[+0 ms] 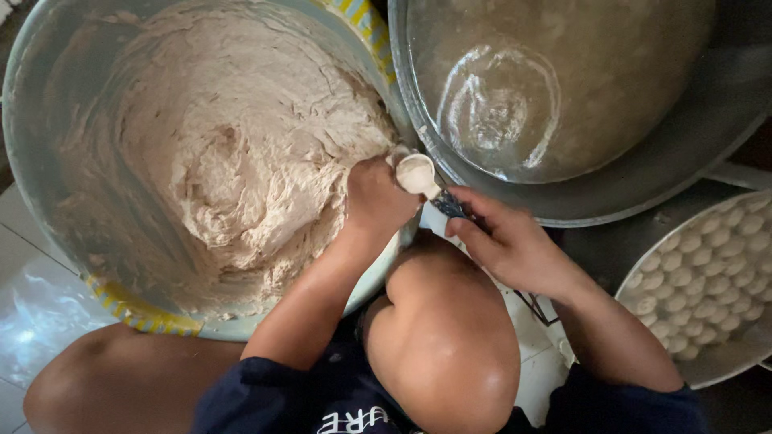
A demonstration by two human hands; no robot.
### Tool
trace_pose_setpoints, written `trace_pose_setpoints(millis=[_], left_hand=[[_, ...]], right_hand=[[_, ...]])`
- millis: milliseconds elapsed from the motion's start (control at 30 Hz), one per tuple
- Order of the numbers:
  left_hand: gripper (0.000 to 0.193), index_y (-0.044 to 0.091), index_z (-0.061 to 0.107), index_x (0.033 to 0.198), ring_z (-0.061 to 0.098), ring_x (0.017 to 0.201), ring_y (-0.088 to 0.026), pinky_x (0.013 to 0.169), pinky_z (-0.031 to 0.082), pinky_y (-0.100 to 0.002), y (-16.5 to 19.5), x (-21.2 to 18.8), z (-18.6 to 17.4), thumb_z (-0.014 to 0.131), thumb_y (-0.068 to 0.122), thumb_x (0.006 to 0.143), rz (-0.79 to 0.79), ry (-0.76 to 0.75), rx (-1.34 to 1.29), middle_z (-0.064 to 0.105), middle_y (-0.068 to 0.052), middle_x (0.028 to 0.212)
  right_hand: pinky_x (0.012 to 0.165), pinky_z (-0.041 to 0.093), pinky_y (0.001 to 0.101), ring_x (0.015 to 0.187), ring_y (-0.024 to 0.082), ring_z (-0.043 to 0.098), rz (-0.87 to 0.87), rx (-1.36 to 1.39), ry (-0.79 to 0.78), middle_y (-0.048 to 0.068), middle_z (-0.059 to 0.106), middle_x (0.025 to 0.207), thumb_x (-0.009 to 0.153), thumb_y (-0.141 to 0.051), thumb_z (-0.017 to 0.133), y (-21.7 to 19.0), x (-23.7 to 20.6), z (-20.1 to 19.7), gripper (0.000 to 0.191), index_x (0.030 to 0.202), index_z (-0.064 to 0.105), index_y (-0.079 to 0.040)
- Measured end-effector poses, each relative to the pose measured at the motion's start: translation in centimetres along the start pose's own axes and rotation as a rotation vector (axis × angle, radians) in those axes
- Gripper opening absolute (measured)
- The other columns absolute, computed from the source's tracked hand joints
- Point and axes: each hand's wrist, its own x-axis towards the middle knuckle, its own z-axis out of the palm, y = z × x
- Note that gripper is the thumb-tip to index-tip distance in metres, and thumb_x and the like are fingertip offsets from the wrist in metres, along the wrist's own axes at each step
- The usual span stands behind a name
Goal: The person sits on the floor beside a large basin of dough and repeatedly scoops portions of dough with a spoon, shapes them by hand, and drops the formed balls into a pot of water. Trays of already formed dough balls sit nearby as the person works through the dough.
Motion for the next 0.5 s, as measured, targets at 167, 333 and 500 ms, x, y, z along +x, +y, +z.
trace_pose_setpoints(millis=[167,333,500], left_hand=[[0.031,0.002,0.071,0.079,0.064,0.063,-0.045,0.065,0.051,-0.054,-0.5,0.7,0.1,0.079,0.032,0.083,0.000,0.129,0.334,0.068,-0.019,0.069],[0.018,0.007,0.074,0.089,0.068,0.075,-0.042,0.069,0.054,-0.050,-1.5,0.5,-0.3,0.077,0.025,0.088,0.108,0.140,0.132,0.073,-0.016,0.084],[0.019,0.007,0.072,0.084,0.070,0.074,-0.039,0.067,0.056,-0.046,-1.9,0.2,-0.1,0.081,0.023,0.090,0.017,0.114,0.102,0.073,-0.014,0.080]], right_hand=[[0.054,0.044,0.0268,0.062,0.009,0.049,0.191,0.012,0.132,0.002,0.066,0.085,0.097,-0.015,0.061,1.7,-0.9,-1.9,0.055,0.152,0.054,-0.017],[0.077,0.053,0.0293,0.096,0.013,0.063,-0.229,-0.399,0.379,0.007,0.071,0.117,0.100,-0.011,0.063,4.2,-0.7,-4.9,0.048,0.147,0.053,-0.005],[0.074,0.053,0.0297,0.084,0.011,0.063,-0.012,-0.337,0.482,0.007,0.070,0.099,0.101,-0.012,0.066,4.9,-0.1,-5.7,0.041,0.142,0.061,-0.007]])
